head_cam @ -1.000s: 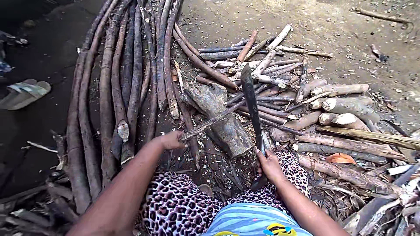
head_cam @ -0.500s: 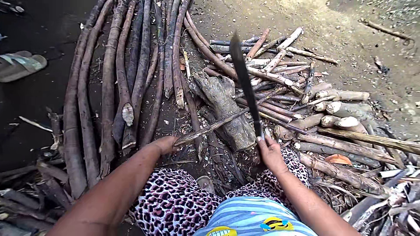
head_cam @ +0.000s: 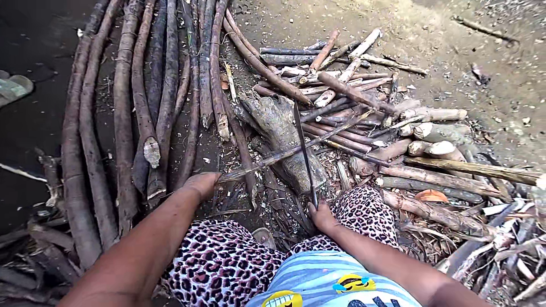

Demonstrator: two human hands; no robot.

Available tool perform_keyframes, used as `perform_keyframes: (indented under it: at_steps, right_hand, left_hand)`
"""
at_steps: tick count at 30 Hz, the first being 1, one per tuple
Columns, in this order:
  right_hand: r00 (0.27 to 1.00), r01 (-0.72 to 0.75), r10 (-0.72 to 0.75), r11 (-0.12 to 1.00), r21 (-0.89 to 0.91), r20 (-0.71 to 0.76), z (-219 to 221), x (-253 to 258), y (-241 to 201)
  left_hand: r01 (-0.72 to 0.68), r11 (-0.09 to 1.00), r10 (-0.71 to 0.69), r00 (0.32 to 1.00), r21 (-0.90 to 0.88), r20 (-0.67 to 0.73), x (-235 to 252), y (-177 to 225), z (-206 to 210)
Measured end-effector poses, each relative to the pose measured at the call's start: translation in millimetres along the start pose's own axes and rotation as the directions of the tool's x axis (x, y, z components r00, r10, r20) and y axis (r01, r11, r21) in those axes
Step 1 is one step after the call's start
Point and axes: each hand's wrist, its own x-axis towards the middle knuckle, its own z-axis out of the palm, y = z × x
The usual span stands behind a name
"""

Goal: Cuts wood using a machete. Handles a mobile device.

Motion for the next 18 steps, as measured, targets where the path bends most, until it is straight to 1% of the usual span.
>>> perform_keyframes:
  at_steps: [1,2,3,4,5,6,7,8,9,10,11,13,15,16,17,18]
  right_hand:
    - [0.994,-0.087,0.087,0.996,-0.002,0.069,3,4,2]
    - [0.986,-0.129,0.124,0.991,0.038,0.114,4,5,2]
    - [0.981,-0.15,0.13,0.979,0.139,0.146,5,3,0]
    - [0.979,-0.163,0.121,0.945,0.282,0.163,3,2,-2]
    - [0.979,-0.178,0.117,0.893,0.415,0.167,1,0,-4]
    - [0.98,-0.185,0.123,0.846,0.501,0.154,-1,-1,-3]
    - [0.984,-0.177,0.131,0.822,0.541,0.123,-2,-2,-1]
    - [0.988,-0.153,0.133,0.822,0.549,0.076,-3,-2,2]
    - [0.992,-0.121,0.126,0.839,0.53,0.027,-4,-3,3]
    - [0.994,-0.087,0.106,0.861,0.5,-0.009,-7,-5,4]
    - [0.997,-0.052,0.077,0.878,0.476,-0.032,-11,-8,3]
    - [0.998,0.042,-0.012,0.877,0.478,-0.066,-21,-15,-6]
    - [0.979,0.199,-0.146,0.854,0.48,-0.146,-33,-27,-22]
    - [0.947,0.311,-0.233,0.833,0.457,-0.22,-41,-35,-33]
    - [0.889,0.441,-0.328,0.801,0.405,-0.319,-49,-43,-44]
    - [0.804,0.567,-0.42,0.753,0.333,-0.421,-60,-49,-56]
  left_hand:
    - [0.008,1.0,-0.008,1.0,0.007,-0.009,0,1,-1]
    - [0.011,1.0,-0.011,1.0,0.011,-0.008,-1,2,-2]
    - [0.001,1.0,-0.001,1.0,-0.002,-0.002,-3,4,-3]
    - [-0.018,0.998,0.019,1.0,-0.053,0.014,-6,7,-6]
    - [-0.04,0.99,0.044,0.999,-0.136,0.031,-8,9,-9]
    - [-0.051,0.967,0.066,0.997,-0.25,0.05,-12,11,-8]
    - [-0.03,0.928,0.067,0.994,-0.371,0.087,-18,14,-7]
    - [0.01,0.881,0.063,0.989,-0.472,0.137,-24,16,-7]
    - [0.039,0.84,0.068,0.982,-0.542,0.175,-28,15,-6]
    - [0.043,0.82,0.085,0.977,-0.571,0.196,-31,13,-5]
    - [0.03,0.833,0.096,0.976,-0.552,0.197,-33,9,-4]
    - [-0.019,0.887,0.097,0.984,-0.462,0.146,-33,1,-3]
    - [-0.048,0.913,0.101,0.989,-0.405,0.11,-30,-3,2]
    - [-0.058,0.925,0.105,0.989,-0.376,0.107,-29,-2,4]
    - [-0.069,0.939,0.113,0.987,-0.336,0.112,-28,0,7]
    - [-0.074,0.953,0.113,0.987,-0.293,0.118,-27,3,8]
